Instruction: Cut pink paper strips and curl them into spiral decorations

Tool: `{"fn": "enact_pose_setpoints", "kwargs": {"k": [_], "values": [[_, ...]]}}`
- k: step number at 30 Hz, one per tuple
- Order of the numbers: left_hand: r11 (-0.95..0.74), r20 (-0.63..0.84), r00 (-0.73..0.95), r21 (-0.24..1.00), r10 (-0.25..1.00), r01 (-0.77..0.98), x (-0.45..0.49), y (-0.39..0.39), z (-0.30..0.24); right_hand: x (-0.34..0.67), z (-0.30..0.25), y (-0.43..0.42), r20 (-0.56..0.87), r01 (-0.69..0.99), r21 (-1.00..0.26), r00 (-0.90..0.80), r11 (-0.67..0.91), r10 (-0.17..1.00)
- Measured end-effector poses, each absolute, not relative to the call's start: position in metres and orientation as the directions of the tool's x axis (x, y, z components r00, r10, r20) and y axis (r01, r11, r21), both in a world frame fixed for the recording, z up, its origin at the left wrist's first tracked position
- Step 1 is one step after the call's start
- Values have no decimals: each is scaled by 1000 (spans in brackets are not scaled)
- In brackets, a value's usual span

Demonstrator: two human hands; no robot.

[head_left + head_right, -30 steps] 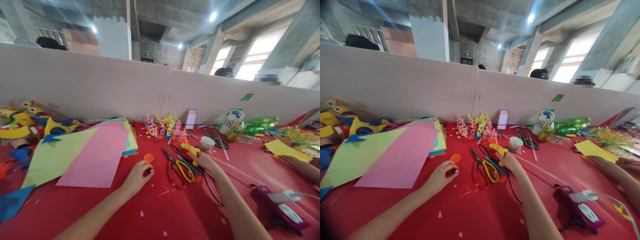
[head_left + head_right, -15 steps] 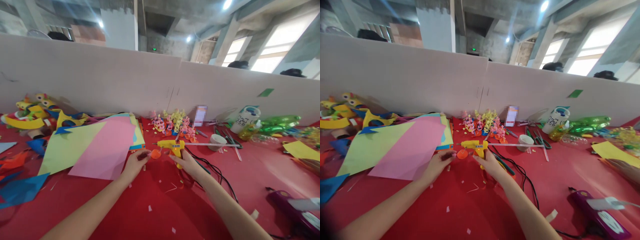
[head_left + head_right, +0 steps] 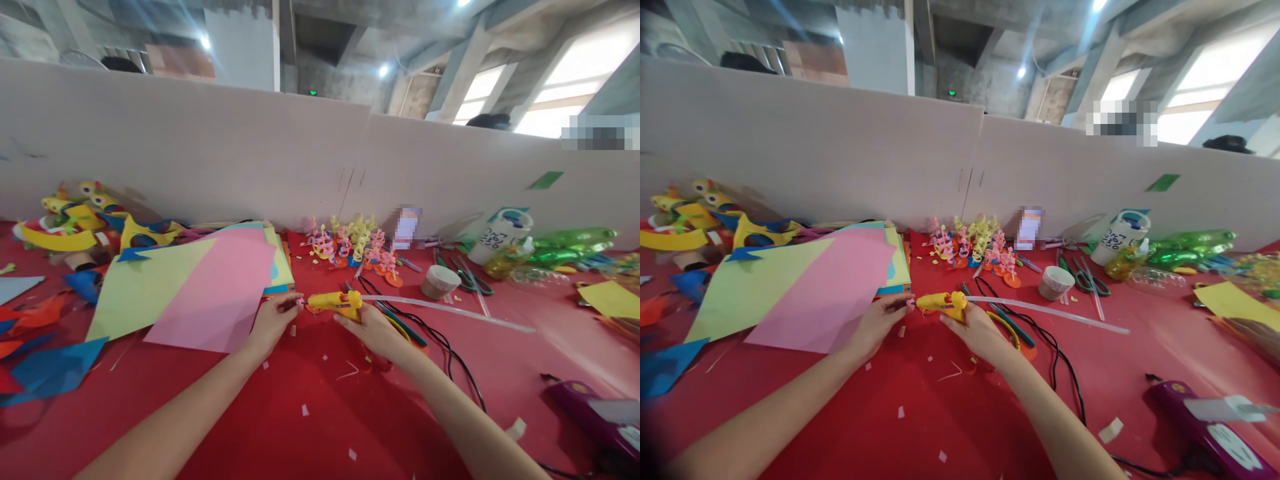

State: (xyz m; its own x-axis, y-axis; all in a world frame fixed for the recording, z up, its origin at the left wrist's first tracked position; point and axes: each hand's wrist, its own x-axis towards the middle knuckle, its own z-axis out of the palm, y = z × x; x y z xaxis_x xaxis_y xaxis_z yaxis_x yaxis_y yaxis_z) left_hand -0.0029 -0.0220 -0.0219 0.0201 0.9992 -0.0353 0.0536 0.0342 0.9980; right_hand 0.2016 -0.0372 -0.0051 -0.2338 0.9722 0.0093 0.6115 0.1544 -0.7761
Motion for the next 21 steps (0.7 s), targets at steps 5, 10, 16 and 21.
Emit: {"fn": "enact_pose_setpoints", "kwargs": {"k": [5, 10, 16, 21], "values": [[61, -62, 68, 998, 996, 13, -3, -22, -23, 199, -1, -40, 78, 682, -698, -235, 221, 969], [50, -53, 69, 998, 996, 48, -3, -22, -23, 197, 0, -42, 73, 748, -629, -211, 209, 975], [39, -46, 60, 993, 997, 111, -2, -25, -17, 196, 4, -43, 98, 797, -562, -202, 221, 975], [35, -39, 67, 997, 997, 63, -1, -26, -17, 195, 6, -44, 99, 817, -532, -200, 222, 975]]}}
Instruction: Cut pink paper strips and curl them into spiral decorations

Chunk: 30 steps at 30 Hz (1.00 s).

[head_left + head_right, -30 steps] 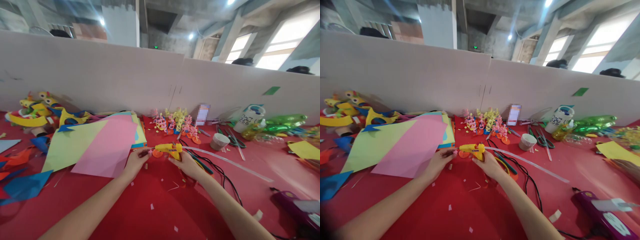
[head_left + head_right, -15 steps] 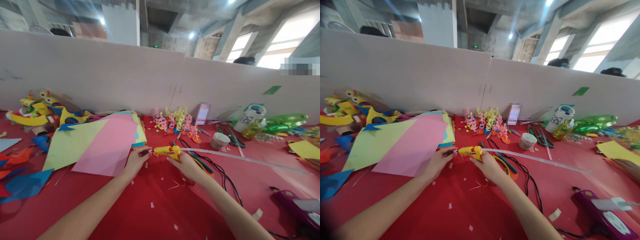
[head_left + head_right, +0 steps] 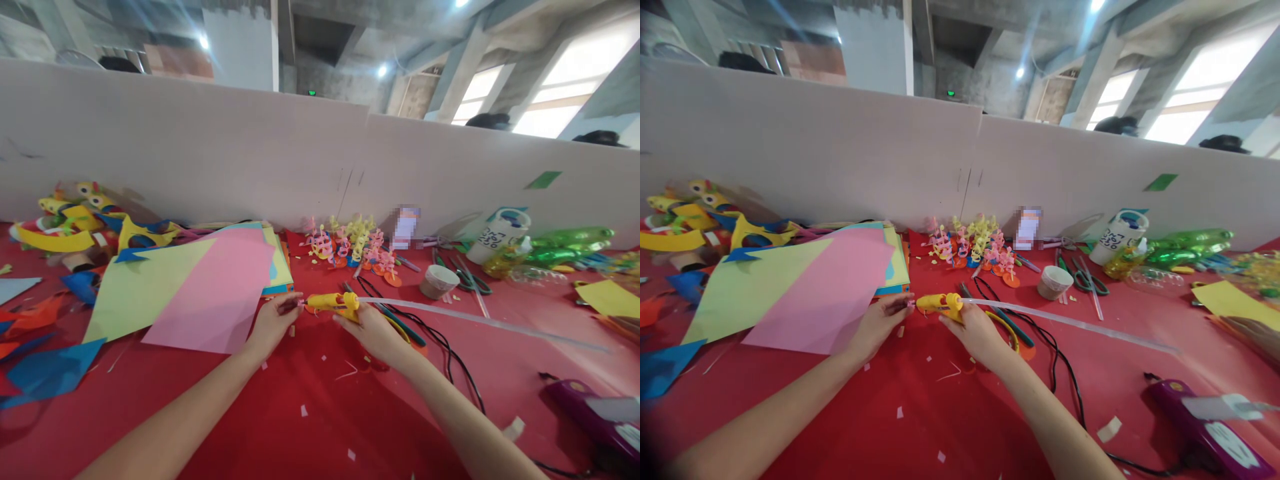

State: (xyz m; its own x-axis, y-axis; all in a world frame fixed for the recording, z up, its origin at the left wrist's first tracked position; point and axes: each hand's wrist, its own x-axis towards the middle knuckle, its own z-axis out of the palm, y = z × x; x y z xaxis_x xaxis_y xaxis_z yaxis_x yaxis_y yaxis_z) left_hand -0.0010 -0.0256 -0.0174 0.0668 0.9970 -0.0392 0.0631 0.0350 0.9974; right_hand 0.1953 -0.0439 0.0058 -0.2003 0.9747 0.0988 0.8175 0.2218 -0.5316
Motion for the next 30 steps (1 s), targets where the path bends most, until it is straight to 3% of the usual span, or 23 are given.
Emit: {"fn": "enact_pose_setpoints", "kwargs": {"k": [30], "values": [[-4, -5, 90, 996, 996, 94, -1, -24, -19, 198, 7, -43, 45, 826, -530, -197, 191, 979]]}}
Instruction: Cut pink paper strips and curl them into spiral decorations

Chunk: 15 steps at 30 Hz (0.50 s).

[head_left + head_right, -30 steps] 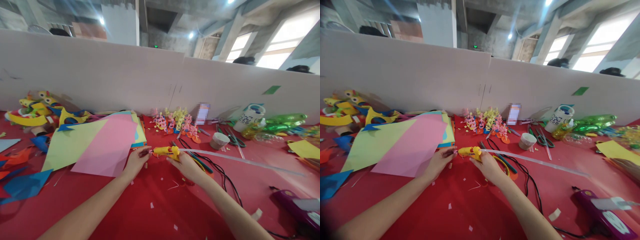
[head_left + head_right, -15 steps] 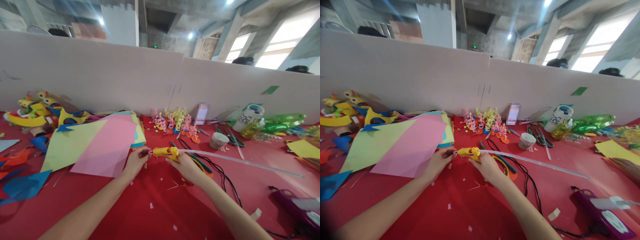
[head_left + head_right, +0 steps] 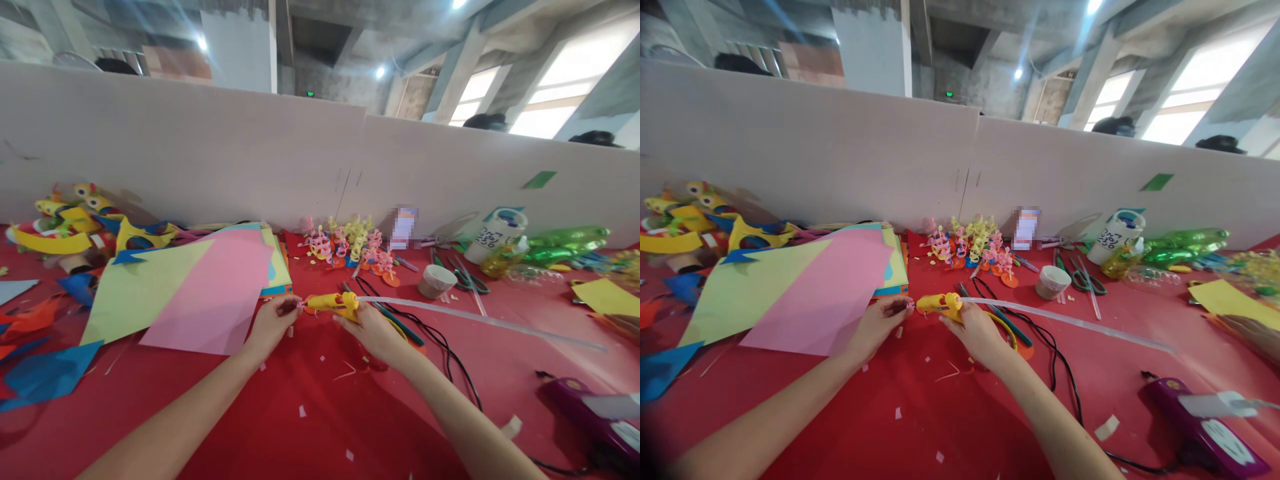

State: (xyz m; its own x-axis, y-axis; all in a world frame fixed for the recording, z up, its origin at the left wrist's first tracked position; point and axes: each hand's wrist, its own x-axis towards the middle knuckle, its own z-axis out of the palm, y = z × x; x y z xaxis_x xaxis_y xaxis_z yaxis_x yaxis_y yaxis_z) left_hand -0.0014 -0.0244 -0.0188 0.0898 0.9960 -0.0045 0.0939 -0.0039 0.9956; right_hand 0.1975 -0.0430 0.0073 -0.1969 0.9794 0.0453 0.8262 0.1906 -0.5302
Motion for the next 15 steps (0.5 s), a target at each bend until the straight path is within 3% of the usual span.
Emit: {"fn": "enact_pose_setpoints", "kwargs": {"k": [8, 15], "values": [[-2, -8, 94, 995, 996, 100, -2, -23, -20, 199, 4, -42, 60, 796, -575, -189, 188, 980], [3, -7, 45, 997, 999, 76, -2, -23, -21, 228, 4, -27, 14, 627, -766, -200, 139, 980]]}}
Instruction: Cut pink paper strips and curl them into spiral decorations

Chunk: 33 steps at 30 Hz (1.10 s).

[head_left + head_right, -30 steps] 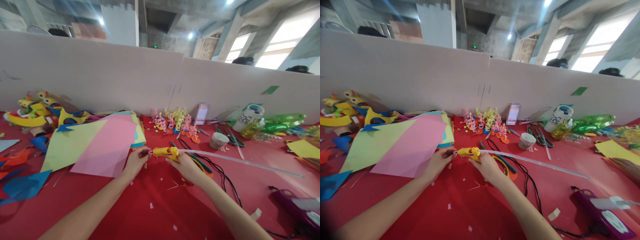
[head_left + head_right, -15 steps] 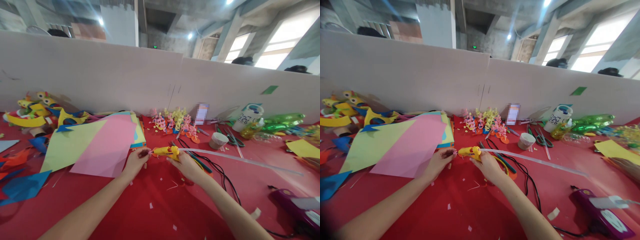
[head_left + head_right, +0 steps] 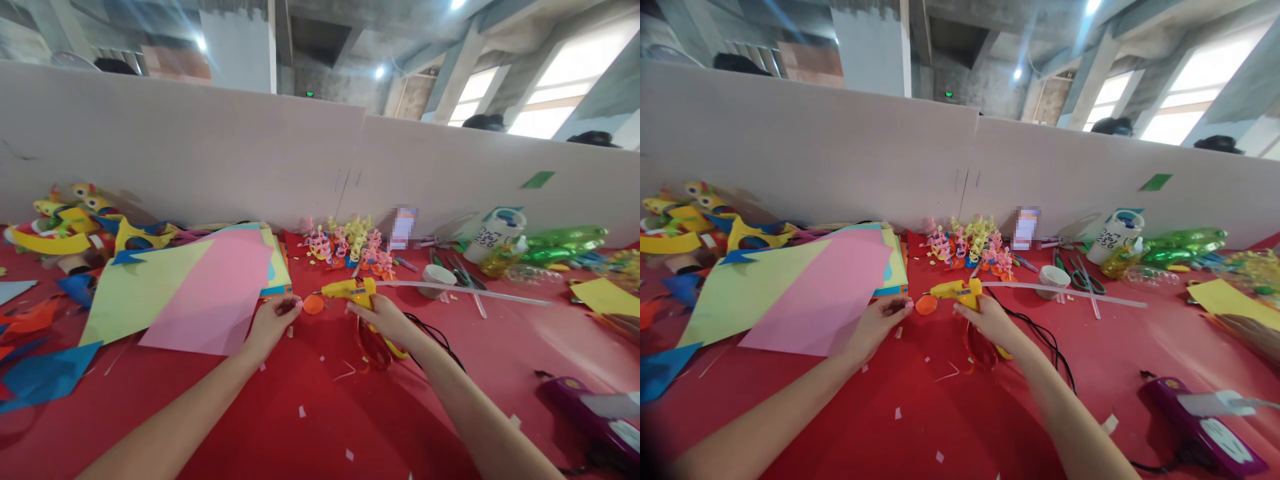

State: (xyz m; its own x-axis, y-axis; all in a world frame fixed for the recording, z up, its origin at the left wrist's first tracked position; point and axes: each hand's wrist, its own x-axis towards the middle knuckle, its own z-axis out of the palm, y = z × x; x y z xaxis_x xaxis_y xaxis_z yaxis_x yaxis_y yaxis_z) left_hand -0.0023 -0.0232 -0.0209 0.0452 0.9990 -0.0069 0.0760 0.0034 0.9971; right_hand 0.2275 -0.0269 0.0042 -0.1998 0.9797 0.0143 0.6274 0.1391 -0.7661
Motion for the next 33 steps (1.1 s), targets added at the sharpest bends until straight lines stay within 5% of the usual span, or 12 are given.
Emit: {"fn": "enact_pose_setpoints", "kwargs": {"k": [4, 8, 14, 23, 25, 27, 30, 33], "values": [[-14, 11, 36, 995, 999, 94, -2, -23, -21, 254, 0, -16, 21, 586, -810, 48, -11, 999], [-22, 17, 46, 994, 999, 110, -4, -22, -22, 281, -8, -10, 105, 789, -603, 227, -119, 968], [-31, 29, 16, 993, 999, 114, -4, -22, -22, 302, -17, -7, 140, 926, -357, 179, -119, 974], [-17, 13, 36, 995, 999, 95, -3, -24, -19, 288, -1, -16, 164, 918, -154, 388, -365, 907], [-23, 18, 46, 995, 999, 94, -1, -26, -18, 276, 6, -19, 311, 936, -197, 342, -292, 886], [-22, 17, 62, 996, 998, 82, 2, -29, -18, 256, 7, -23, 372, 917, -394, 223, -64, 901], [-19, 16, 86, 999, 996, 37, 8, -33, -18, 216, -4, -30, 275, 572, -781, -45, 251, 960], [-22, 22, 127, 1000, 992, -9, 11, -36, -20, 184, -23, -35, 201, 246, -934, -244, 261, 949]]}}
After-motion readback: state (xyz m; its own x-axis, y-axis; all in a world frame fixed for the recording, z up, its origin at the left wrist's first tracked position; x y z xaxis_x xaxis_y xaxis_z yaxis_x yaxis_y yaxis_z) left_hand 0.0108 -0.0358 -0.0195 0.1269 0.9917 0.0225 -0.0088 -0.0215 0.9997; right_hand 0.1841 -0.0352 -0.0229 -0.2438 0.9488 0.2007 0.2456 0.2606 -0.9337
